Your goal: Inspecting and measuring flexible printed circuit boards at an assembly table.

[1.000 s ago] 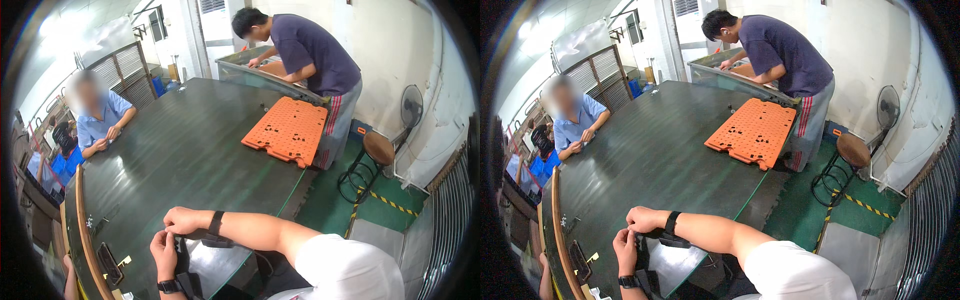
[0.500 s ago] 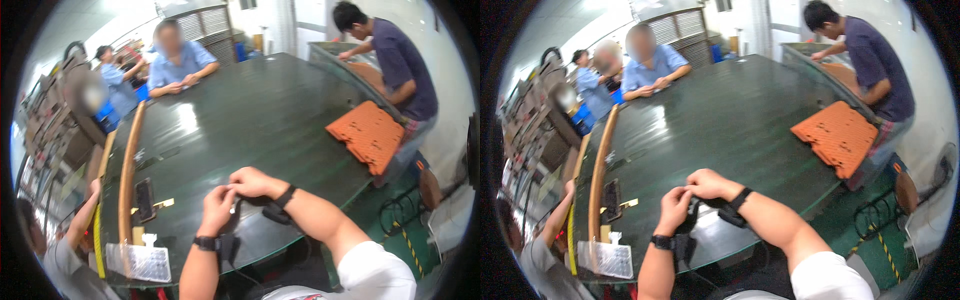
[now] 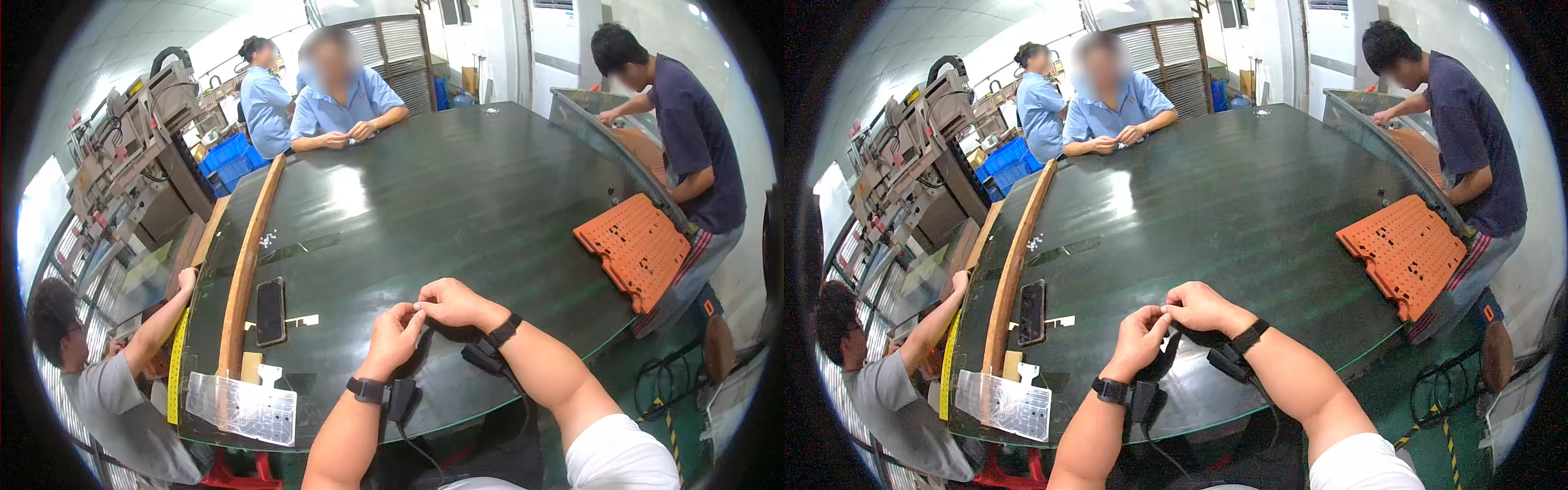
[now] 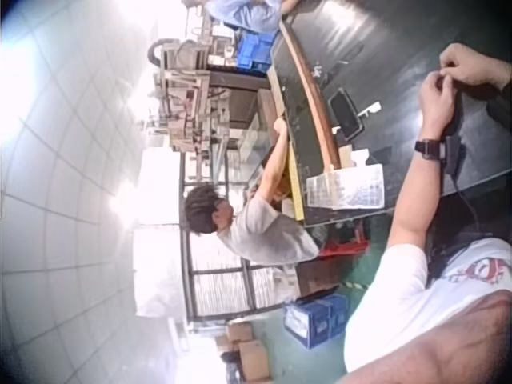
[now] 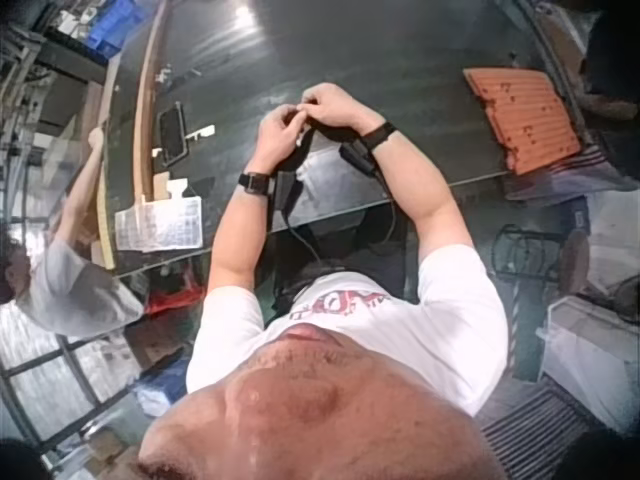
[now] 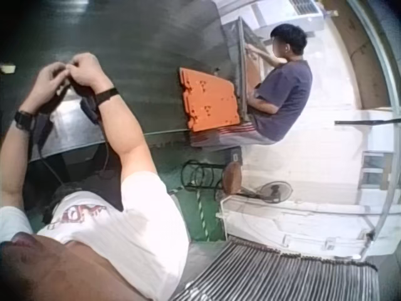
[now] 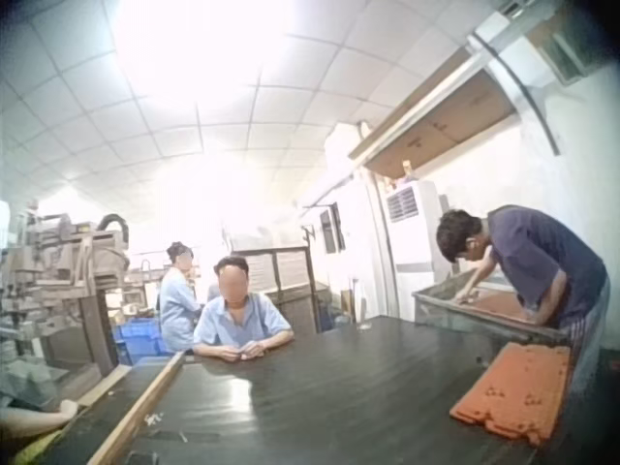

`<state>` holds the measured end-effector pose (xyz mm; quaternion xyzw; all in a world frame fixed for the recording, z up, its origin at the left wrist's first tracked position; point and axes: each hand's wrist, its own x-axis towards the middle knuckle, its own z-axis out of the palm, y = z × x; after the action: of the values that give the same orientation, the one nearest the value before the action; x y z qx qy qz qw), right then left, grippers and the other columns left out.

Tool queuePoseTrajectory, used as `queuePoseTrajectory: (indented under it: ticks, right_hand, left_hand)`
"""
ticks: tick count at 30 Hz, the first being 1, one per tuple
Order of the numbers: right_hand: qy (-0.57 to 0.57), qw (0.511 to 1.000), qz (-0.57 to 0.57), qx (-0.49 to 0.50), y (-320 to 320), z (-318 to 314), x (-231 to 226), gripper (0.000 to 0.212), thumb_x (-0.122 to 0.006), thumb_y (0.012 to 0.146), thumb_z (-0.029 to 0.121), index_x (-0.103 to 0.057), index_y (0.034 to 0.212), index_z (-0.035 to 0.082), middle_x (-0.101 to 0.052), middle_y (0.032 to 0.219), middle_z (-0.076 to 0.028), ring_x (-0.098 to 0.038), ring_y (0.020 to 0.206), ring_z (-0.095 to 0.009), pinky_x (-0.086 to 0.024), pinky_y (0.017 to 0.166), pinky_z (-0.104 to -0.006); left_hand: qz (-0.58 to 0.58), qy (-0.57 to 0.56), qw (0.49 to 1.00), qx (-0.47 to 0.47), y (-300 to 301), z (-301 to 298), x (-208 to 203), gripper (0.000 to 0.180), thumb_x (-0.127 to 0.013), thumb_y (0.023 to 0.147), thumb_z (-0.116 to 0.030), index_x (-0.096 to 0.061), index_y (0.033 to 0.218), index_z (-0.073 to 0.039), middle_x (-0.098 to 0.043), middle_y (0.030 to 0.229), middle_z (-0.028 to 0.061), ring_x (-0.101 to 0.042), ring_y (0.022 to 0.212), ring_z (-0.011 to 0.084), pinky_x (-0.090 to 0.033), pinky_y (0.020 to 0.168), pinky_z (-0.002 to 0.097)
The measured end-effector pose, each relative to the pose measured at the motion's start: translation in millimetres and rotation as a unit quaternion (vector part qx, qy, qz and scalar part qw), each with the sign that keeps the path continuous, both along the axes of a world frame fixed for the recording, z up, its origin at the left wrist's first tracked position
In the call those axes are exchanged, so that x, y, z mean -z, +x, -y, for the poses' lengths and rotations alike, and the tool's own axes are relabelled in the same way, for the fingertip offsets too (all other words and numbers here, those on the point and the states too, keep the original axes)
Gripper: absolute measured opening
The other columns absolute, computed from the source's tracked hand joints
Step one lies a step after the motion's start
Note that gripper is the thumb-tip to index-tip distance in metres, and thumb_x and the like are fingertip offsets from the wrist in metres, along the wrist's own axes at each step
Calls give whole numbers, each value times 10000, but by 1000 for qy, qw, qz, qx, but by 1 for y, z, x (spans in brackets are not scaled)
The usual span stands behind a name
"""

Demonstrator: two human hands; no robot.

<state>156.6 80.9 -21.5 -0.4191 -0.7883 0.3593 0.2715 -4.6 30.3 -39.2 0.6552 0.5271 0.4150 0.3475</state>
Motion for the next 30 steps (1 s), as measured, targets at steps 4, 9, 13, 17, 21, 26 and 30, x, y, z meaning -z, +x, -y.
queuePoseTrajectory:
  ticks: [4, 9, 13, 17, 21, 26, 30]
  right_hand:
    - [13, 1000, -10, -1, -2, 1, 3, 214, -593, 808, 209, -620, 781, -2, -585, 642, -115, -514, 589, -145, -430, 573, -305]
    - [24, 1000, -11, -3, 5, 1, 3, 214, -584, 802, 209, -632, 796, 1, -597, 660, -132, -557, 613, -189, -447, 597, -319]
    - [7, 1000, -1, -1, 8, -2, 0, 224, -590, 787, 224, -634, 795, 5, -612, 719, -182, -600, 687, -301, -459, 644, -372]
    - [9, 1000, -3, -13, -4, -8, 2, 235, -598, 789, 242, -631, 785, 9, -613, 709, -173, -591, 650, -239, -453, 606, -354]
    - [1, 1000, 13, -16, -7, -2, -3, 213, -612, 794, 223, -632, 765, 13, -608, 649, -69, -516, 614, -99, -431, 552, -306]
    - [17, 998, -47, -32, -9, 12, -2, 185, -594, 799, 128, -582, 709, -34, -551, 610, -23, -480, 606, -86, -383, 533, -261]
    - [-45, 997, -51, -19, 6, 5, 2, 185, -591, 800, 124, -574, 708, -35, -520, 601, -7, -463, 597, -78, -360, 521, -252]
  left_hand:
    - [5, -6, 1000, -6, 0, 2, -1, 237, -605, 862, -185, -620, 964, 28, -630, 741, 42, -559, 640, 86, -454, 574, 243]
    - [5, -30, 1000, -4, 5, 0, -1, 263, -612, 844, -203, -621, 975, 25, -657, 781, 111, -613, 710, 148, -482, 653, 289]
    - [-12, -21, 1000, -9, 8, -2, -4, 258, -614, 841, -205, -625, 963, 22, -658, 773, 123, -622, 702, 168, -488, 648, 297]
    - [-7, 1, 1000, -13, -6, -8, 7, 242, -609, 849, -177, -624, 967, 34, -664, 833, 106, -609, 726, 116, -495, 654, 269]
    - [-41, 32, 999, -3, -2, -2, -2, 272, -579, 847, -260, -651, 962, -25, -661, 897, 163, -643, 835, 232, -488, 728, 337]
    - [-18, 69, 997, -31, -1, 12, -2, 259, -581, 799, -265, -638, 867, -22, -628, 855, 203, -598, 834, 371, -471, 719, 430]
    - [-8, 92, 995, -30, 11, 10, -4, 264, -586, 780, -258, -610, 806, 4, -618, 812, 212, -591, 809, 382, -465, 699, 445]
